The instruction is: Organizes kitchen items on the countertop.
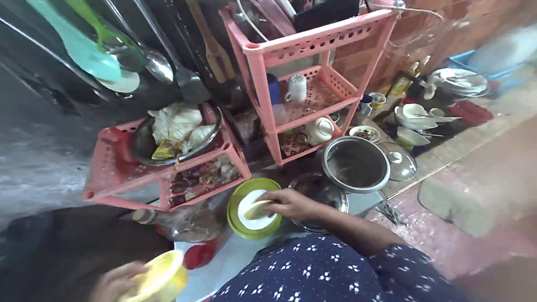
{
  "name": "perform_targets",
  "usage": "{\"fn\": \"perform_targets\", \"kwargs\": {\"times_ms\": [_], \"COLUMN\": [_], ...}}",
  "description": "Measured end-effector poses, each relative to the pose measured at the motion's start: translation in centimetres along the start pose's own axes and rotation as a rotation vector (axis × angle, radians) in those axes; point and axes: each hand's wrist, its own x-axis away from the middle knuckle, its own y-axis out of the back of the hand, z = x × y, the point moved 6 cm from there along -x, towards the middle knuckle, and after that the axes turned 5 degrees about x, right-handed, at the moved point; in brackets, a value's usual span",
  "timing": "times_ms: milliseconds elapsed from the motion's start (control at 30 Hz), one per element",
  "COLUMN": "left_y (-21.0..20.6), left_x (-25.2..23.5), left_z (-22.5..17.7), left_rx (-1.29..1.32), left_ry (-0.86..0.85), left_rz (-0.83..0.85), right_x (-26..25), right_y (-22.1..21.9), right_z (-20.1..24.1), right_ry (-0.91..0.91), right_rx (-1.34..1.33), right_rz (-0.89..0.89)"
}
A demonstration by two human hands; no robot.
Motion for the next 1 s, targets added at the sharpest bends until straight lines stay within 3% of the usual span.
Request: {"fn": "perform_targets", "kwargs": {"times_ms": [67,133,267,433,567,700,767,867,933,1000], "left_y": [-7.2,-11.6,-14.5,-16.1,-16.6,-17.8,-18.9,-19.7,-19.5,-19.5], "left_x": [-2.2,-3.8,-5.3,-5.2,-6.1,-7.5,-8.2,-9.2,-10.1,-10.7], "left_z": [-0.8,-0.4,-1.5,-2.7,-4.7,-7.9,-8.4,-7.9,-7.1,-6.3], "left_rx": [0.065,0.171,0.27,0.202,0.11,-0.392,-0.55,-0.356,-0.066,0.066], "left_ry": [0.047,0.049,0.015,-0.058,-0.176,-0.404,-0.487,-0.454,-0.353,-0.213], "left_rz": [0.004,-0.097,-0.182,-0.149,-0.193,-0.212,-0.191,-0.133,-0.162,-0.22], "right_x": [-1.7,-2.2,-0.7,1.1,1.5,1.3,1.5,1.9,2.0,2.0], "right_y": [-2.3,-4.8,-5.8,-4.8,-2.8,-1.6,-1.7,-0.3,1.1,1.5], "right_z": [1.2,1.5,2.1,3.0,3.0,1.1,0.9,0.7,1.0,1.6], "right_ry": [0.208,0.33,0.428,0.607,0.48,-0.04,-0.216,-0.111,0.038,0.112], "right_rx": [0.005,0.076,0.083,0.166,-0.124,-0.689,-0.887,-0.782,-0.57,-0.422], "right_rz": [-0.036,-0.003,0.059,-0.032,-0.122,-0.04,-0.011,-0.103,-0.126,-0.152]}}
